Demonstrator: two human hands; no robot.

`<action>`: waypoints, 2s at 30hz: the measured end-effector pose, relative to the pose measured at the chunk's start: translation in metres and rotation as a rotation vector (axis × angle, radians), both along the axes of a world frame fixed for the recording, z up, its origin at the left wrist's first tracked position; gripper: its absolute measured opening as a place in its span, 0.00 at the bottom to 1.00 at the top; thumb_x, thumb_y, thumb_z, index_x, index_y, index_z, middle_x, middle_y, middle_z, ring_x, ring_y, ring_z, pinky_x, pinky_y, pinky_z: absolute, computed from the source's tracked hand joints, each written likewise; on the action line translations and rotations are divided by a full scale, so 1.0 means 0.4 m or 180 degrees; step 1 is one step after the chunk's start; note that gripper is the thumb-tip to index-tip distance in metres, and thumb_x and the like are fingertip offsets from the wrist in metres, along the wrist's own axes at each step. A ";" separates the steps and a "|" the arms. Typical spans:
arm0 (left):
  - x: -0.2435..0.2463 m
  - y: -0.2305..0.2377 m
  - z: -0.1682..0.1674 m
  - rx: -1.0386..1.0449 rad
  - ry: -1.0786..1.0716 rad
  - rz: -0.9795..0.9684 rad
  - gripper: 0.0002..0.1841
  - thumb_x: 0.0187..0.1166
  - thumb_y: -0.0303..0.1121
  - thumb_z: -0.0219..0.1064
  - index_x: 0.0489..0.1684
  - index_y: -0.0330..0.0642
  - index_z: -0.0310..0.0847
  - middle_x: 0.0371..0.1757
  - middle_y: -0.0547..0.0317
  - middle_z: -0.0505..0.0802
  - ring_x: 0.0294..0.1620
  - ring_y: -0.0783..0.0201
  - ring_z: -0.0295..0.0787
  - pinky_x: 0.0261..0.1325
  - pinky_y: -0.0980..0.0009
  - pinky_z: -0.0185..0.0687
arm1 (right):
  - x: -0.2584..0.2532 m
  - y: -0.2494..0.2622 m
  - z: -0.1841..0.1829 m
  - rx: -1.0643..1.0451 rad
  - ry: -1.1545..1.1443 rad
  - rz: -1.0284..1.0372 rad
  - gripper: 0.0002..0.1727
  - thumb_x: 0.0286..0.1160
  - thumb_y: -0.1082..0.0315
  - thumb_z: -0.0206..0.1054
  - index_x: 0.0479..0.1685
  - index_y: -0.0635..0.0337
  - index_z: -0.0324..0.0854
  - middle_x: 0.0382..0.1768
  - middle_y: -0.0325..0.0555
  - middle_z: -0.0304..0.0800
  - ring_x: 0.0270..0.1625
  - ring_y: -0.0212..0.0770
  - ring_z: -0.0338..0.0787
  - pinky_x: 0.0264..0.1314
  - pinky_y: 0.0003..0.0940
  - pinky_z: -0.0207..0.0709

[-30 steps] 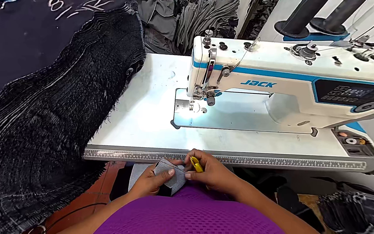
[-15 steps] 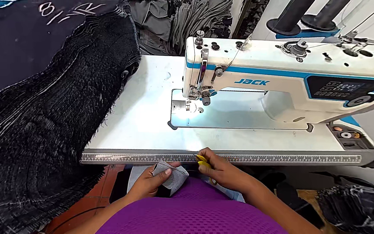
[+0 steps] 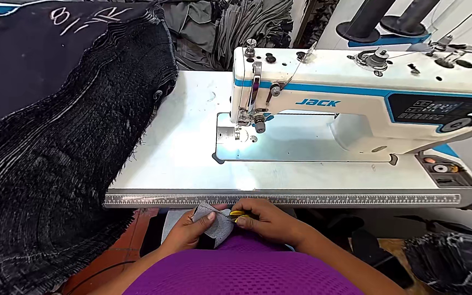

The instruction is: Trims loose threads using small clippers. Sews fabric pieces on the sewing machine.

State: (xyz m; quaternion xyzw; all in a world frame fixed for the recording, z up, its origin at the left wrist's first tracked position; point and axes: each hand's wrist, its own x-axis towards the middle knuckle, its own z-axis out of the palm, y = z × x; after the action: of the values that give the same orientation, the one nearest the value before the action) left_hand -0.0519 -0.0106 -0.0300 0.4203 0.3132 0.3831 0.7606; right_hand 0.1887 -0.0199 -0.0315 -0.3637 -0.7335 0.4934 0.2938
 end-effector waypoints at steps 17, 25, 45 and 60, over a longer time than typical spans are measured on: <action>0.002 -0.002 0.007 -0.0134 0.0019 0.0002 0.15 0.85 0.22 0.55 0.57 0.37 0.89 0.45 0.60 0.99 0.48 0.70 0.96 0.61 0.71 0.90 | 0.009 -0.001 -0.023 -0.0071 0.0239 -0.0077 0.26 0.89 0.49 0.57 0.51 0.69 0.82 0.37 0.38 0.83 0.40 0.18 0.79 0.46 0.15 0.73; 0.003 0.001 0.001 -0.0121 0.0006 -0.0022 0.15 0.85 0.23 0.56 0.58 0.37 0.89 0.46 0.60 0.99 0.48 0.70 0.96 0.61 0.72 0.90 | 0.010 0.004 -0.040 -0.0148 0.0441 -0.0093 0.24 0.88 0.51 0.59 0.47 0.68 0.83 0.35 0.33 0.82 0.38 0.15 0.77 0.44 0.13 0.72; -0.008 0.005 0.017 0.0014 0.0333 0.0014 0.13 0.83 0.23 0.58 0.55 0.39 0.88 0.43 0.66 0.98 0.46 0.74 0.96 0.59 0.74 0.90 | 0.128 -0.112 -0.086 -0.1161 0.1036 -0.0790 0.28 0.68 0.30 0.67 0.50 0.42 0.80 0.35 0.19 0.83 0.33 0.16 0.80 0.35 0.16 0.75; -0.074 0.098 0.239 0.5587 0.3141 0.0472 0.15 0.86 0.37 0.56 0.41 0.41 0.91 0.32 0.50 0.92 0.31 0.57 0.89 0.32 0.64 0.82 | 0.298 -0.663 -0.346 -0.0730 -0.2823 -0.3687 0.19 0.79 0.63 0.64 0.42 0.76 0.89 0.42 0.75 0.91 0.49 0.73 0.91 0.57 0.72 0.78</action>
State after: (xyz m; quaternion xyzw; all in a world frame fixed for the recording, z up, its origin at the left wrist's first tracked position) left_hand -0.0815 0.0288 0.0655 0.9225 0.2256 0.3077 -0.0580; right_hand 0.3080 -0.2851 -0.1699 -0.8863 -0.4177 0.1394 0.1433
